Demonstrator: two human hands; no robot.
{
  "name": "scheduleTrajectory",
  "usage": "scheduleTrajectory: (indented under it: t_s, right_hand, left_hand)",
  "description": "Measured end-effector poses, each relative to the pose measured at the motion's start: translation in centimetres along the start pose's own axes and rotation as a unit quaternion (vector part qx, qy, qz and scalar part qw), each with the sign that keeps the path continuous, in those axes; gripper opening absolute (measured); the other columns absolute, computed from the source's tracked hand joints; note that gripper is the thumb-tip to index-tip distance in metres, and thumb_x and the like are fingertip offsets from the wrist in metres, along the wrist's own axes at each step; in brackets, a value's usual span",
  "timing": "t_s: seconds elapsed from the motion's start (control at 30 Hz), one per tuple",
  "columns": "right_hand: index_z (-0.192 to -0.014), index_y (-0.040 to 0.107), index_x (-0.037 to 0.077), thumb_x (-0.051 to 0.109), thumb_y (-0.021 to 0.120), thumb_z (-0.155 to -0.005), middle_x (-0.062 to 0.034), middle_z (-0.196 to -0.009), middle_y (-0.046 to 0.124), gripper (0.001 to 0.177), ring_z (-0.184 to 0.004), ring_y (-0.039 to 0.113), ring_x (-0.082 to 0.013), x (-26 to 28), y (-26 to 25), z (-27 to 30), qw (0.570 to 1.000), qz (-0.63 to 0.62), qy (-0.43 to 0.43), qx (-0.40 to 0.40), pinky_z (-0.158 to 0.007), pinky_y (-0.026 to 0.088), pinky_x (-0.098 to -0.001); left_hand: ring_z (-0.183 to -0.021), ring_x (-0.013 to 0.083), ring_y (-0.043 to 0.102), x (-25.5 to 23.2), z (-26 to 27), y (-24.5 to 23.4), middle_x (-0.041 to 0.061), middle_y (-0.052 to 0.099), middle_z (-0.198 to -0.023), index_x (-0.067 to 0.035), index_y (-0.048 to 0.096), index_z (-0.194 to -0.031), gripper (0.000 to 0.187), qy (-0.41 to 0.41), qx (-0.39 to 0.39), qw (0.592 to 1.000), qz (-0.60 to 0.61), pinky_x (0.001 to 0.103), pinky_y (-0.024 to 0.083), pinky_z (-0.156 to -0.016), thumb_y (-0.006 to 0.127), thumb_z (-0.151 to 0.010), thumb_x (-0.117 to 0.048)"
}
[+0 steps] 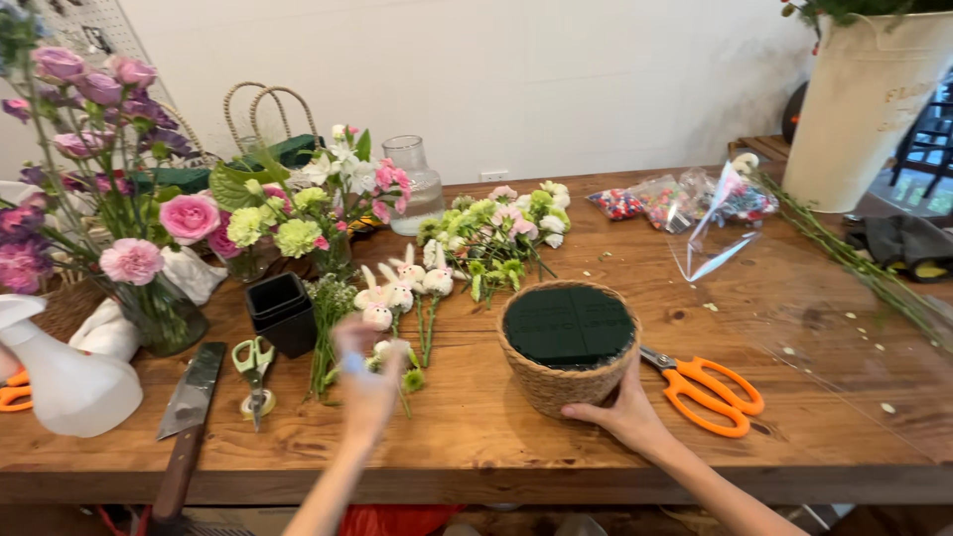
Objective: The person prepares a floral arrangement by first securing a green floral foam block into a woven basket using a green tool. They then use orange shears to trim sprigs of greenery from a larger plant and insert them into the foam.
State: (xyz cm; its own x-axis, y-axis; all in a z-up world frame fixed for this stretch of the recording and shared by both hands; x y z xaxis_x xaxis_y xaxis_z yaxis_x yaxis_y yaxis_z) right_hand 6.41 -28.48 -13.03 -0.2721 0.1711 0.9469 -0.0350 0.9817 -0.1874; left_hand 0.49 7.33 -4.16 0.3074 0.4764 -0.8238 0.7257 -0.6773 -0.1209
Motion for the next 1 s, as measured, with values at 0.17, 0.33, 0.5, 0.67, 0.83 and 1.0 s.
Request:
scheduleTrajectory:
  t_s: [0.17,0.33,0.5,0.67,0.83,1.0]
  right_hand:
    - [-0.156,0.013,0.008,0.042,0.083,-0.071,-0.0091,-0.164,0.028,0.115,-0.147,0.032,-0.0161,1.8,-2.3,0.4,0.983,0.129,-0.006,0.13,-0.123,0.021,-0.0338]
    - [-0.146,0.038,0.017,0.05,0.064,-0.088,-0.0084,-0.141,0.054,0.071,-0.126,0.053,-0.0267,-2.7,-11.6,-0.8,0.885,0.445,-0.101,0.095,-0.105,0.04,-0.0373]
    - [-0.144,0.043,0.026,0.048,0.062,-0.093,-0.0063,-0.139,0.052,0.059,-0.128,0.052,-0.0253,-9.5,-16.7,-1.0,0.838,0.524,0.008,0.152,-0.107,0.043,-0.0381]
    - [-0.148,0.038,0.025,0.039,0.083,-0.08,-0.0055,-0.141,0.058,0.083,-0.124,0.06,-0.0284,-7.8,-16.6,-2.7,0.834,0.514,0.075,0.189,-0.1,0.047,-0.039]
    - [-0.145,0.039,0.029,0.038,0.085,-0.076,-0.0121,-0.129,0.069,0.083,-0.127,0.061,-0.0321,-3.2,-15.4,-2.1,0.814,0.513,0.173,0.208,-0.109,0.049,-0.0453]
    - [-0.144,0.047,0.037,0.046,0.091,-0.058,-0.0079,-0.124,0.073,0.097,-0.121,0.067,-0.026,-5.8,-16.9,-3.1,0.815,0.499,0.246,0.165,-0.1,0.057,-0.0381]
  left_hand:
    - [-0.152,0.0261,0.024,-3.5,10.2,10.5,0.015,0.016,-0.165,-0.029,-0.011,-0.156,0.144,-0.143,0.43,0.891,0.023,0.05,0.023,-0.124,0.092,-0.056,-0.037]
    - [-0.149,0.0259,0.03,-2.0,12.7,15.3,0.017,0.019,-0.164,-0.017,-0.019,-0.152,0.152,-0.029,0.35,0.924,0.15,0.04,0.024,-0.12,0.097,-0.054,-0.024]
    - [-0.137,0.0316,0.052,-1.4,11.9,17.5,0.01,0.037,-0.16,-0.023,-0.01,-0.155,0.15,-0.083,0.318,0.939,0.098,0.043,0.042,-0.11,0.098,-0.051,-0.028]
    - [-0.147,0.0297,0.035,-1.1,10.7,20.9,0.018,0.025,-0.163,-0.015,-0.007,-0.155,0.148,-0.01,0.318,0.934,0.161,0.041,0.027,-0.119,0.098,-0.05,-0.026]
    - [-0.144,0.0376,0.037,-4.3,10.0,19.0,0.023,0.031,-0.158,-0.009,-0.006,-0.158,0.151,-0.093,0.402,0.908,0.079,0.05,0.031,-0.121,0.099,-0.052,-0.034]
    - [-0.139,0.0442,0.043,-1.9,10.4,19.3,0.024,0.043,-0.149,-0.014,-0.008,-0.159,0.146,-0.08,0.413,0.894,0.151,0.05,0.038,-0.116,0.097,-0.057,-0.021]
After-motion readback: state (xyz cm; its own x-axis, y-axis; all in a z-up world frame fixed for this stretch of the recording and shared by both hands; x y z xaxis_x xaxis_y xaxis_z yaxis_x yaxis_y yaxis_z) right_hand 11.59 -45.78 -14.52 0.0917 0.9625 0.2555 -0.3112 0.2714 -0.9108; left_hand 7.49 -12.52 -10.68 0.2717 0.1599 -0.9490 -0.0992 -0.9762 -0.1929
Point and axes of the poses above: each hand's wrist, its own z-axis away from the middle knuckle, its own y-axis out of the palm, x = y × z, the point moved 7 cm from there along -z, towards the middle knuckle
